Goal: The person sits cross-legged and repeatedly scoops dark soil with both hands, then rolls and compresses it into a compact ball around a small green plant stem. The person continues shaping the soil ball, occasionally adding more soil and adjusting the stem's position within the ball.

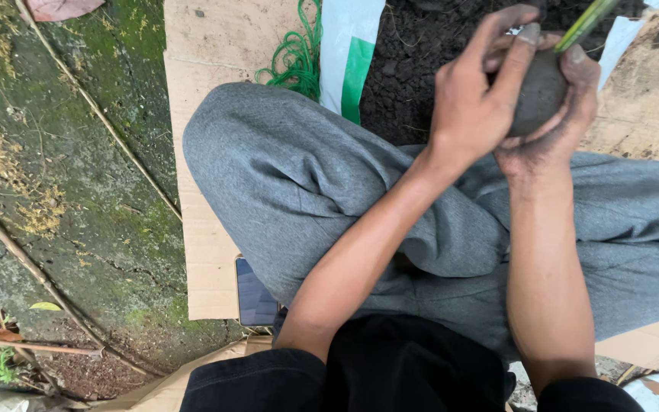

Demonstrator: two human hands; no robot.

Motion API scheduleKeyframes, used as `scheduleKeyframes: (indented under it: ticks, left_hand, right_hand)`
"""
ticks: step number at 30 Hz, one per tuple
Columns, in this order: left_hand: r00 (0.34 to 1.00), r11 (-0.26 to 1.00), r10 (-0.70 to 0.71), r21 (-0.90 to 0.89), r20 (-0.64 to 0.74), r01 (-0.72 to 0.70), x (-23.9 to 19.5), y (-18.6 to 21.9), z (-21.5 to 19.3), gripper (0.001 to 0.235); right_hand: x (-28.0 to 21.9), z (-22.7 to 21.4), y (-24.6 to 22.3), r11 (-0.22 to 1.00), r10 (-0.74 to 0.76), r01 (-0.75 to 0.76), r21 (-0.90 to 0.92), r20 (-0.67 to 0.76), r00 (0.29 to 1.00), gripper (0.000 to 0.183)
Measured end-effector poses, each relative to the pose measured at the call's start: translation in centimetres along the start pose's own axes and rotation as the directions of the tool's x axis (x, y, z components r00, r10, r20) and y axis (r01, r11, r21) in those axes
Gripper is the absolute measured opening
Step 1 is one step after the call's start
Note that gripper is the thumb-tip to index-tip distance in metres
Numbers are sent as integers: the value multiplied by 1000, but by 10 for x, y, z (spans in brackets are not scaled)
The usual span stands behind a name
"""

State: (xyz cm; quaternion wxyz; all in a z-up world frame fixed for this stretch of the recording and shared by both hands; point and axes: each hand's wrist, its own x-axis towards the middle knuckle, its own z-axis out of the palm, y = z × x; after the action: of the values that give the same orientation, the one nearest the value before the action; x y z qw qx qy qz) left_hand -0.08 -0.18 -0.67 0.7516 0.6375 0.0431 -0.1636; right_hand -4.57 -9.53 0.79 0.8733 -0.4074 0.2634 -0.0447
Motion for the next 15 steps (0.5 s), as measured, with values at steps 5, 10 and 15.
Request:
scheduleKeyframes:
  ticks: [5,10,15]
  left_hand:
    - [1000,991,19,-131,17,-17,9,-16,-3,29]
    - [999,969,50,-240,0,-48,20,-23,-12,35]
    - [993,994,108,11,55,-109,7,-8,-5,32]
  right_hand:
    - [-1,15,-11,990,44,-60,126,123,991,47]
    - [1,15,-14,997,41,-54,54,215,976,43]
    - [7,5,-4,972,-39,10,236,117,992,31]
